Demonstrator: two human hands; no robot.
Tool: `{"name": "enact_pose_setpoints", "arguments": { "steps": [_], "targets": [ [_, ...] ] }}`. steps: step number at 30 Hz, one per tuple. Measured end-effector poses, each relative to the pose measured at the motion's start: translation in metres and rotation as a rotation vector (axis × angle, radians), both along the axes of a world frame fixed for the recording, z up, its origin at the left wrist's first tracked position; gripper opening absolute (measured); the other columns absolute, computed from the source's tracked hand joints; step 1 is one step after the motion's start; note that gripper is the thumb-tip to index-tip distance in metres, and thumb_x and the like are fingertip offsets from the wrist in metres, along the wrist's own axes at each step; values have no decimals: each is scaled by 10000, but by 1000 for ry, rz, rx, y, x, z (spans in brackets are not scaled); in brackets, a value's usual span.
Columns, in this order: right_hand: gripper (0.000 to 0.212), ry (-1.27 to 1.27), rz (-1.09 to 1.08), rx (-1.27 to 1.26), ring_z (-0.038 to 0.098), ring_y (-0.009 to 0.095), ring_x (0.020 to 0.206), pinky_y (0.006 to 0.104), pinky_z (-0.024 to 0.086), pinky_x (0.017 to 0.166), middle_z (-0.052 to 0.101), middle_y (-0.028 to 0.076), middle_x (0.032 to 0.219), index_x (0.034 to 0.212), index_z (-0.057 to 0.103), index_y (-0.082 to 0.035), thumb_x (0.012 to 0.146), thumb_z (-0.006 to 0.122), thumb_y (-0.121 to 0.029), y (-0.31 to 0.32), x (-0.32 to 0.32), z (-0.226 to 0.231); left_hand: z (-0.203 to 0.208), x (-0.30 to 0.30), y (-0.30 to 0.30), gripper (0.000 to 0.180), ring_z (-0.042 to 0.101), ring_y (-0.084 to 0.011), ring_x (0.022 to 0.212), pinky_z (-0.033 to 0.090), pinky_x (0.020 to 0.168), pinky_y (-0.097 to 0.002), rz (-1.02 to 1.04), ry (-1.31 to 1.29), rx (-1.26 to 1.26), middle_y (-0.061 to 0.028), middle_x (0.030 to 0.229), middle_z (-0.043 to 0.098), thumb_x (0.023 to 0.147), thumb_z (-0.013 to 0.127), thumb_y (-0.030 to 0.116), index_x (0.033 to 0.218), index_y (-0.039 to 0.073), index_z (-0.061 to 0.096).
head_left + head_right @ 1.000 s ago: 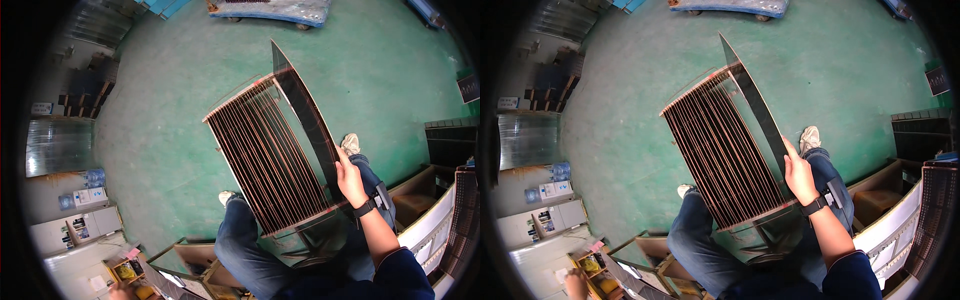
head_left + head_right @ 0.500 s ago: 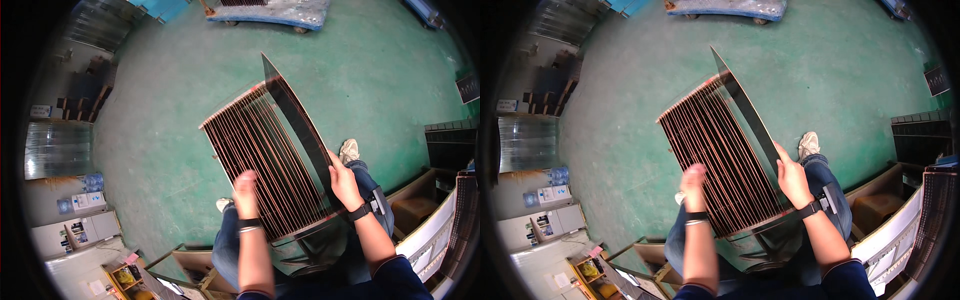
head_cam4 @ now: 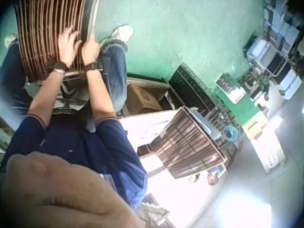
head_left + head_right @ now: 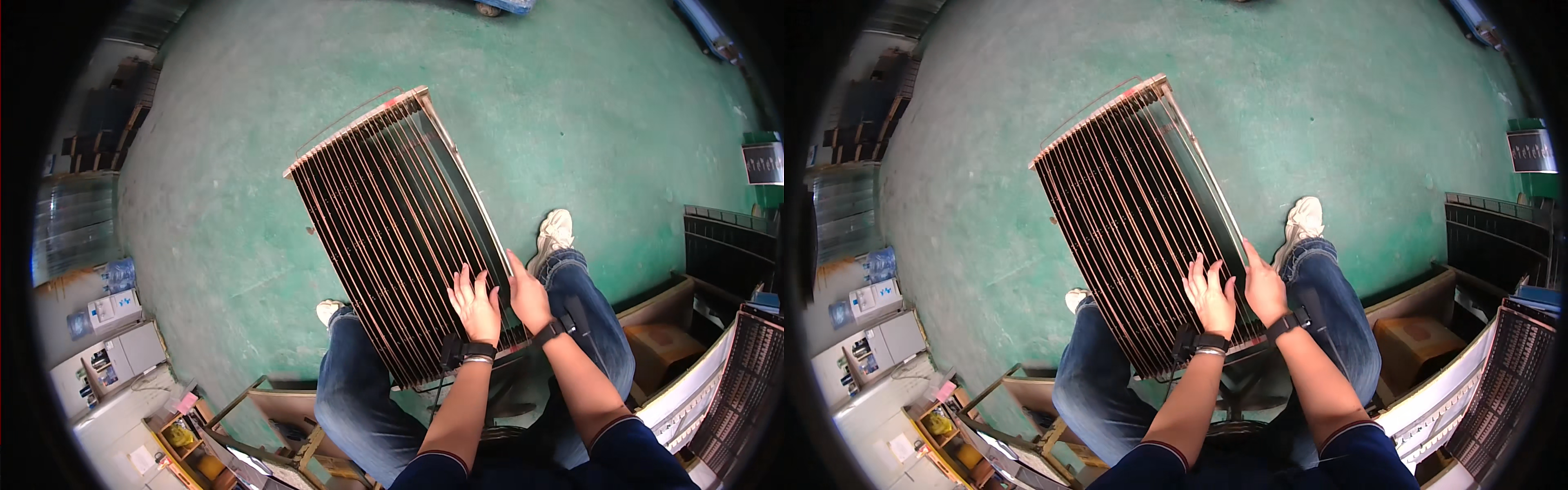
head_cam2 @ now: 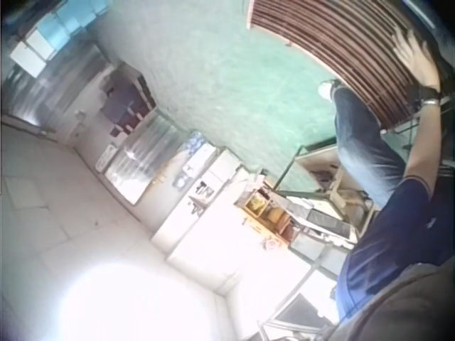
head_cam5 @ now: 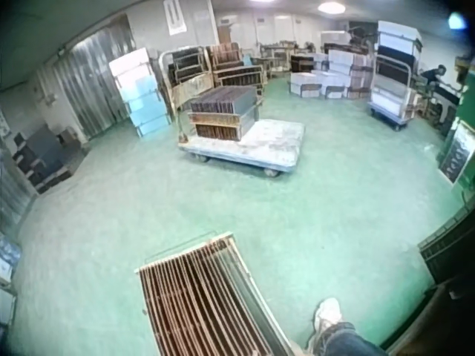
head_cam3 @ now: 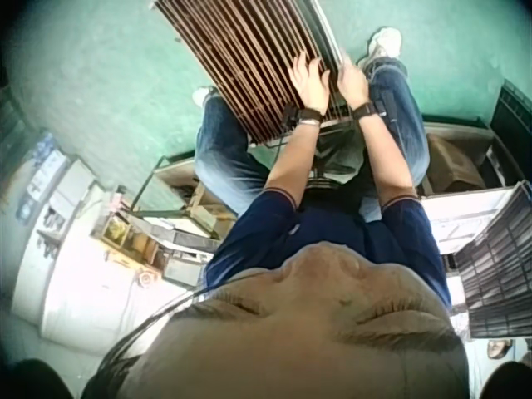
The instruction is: Inspecting and sorting large curved black panels in a manufacturing facility.
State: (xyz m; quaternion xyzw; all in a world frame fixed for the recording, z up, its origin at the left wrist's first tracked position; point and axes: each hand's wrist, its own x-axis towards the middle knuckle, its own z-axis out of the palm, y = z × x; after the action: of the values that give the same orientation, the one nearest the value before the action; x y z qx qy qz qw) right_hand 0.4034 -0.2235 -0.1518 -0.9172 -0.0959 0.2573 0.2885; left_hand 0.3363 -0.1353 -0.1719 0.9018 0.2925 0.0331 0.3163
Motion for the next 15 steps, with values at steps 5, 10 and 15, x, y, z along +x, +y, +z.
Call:
{"name": "enact_pose_setpoints", "arguments": {
  "steps": [5,10,15],
  "targets": [
    [514,-29,-91,250,588,371,996,403,489,817,571,237,1134,1351,368,-81,858,489,-5,-28,-15,28,9,4,-8,296,226,-415,1326,151,1071,-551,-71,121,112,-196,1450,249,745,660,258,963,70,594],
    [504,-1,-111,302,608,330,1001,374,494,836,575,217,1154,1339,380,-60,855,481,37,-47,-28,64,2,4,-16,116,201,-427,1339,140,1065,-581,-13,120,165,-198,1488,175,730,605,128,759,18,627],
    [451,-34,-124,276,599,342,1012,369,478,862,607,206,1101,1304,424,-63,863,491,10,-75,-42,97,58,3,2,139,523,-357,1106,420,916,-431,-107,-56,-158,-207,1240,514,784,541,57,879,-39,574]
  ]
}}
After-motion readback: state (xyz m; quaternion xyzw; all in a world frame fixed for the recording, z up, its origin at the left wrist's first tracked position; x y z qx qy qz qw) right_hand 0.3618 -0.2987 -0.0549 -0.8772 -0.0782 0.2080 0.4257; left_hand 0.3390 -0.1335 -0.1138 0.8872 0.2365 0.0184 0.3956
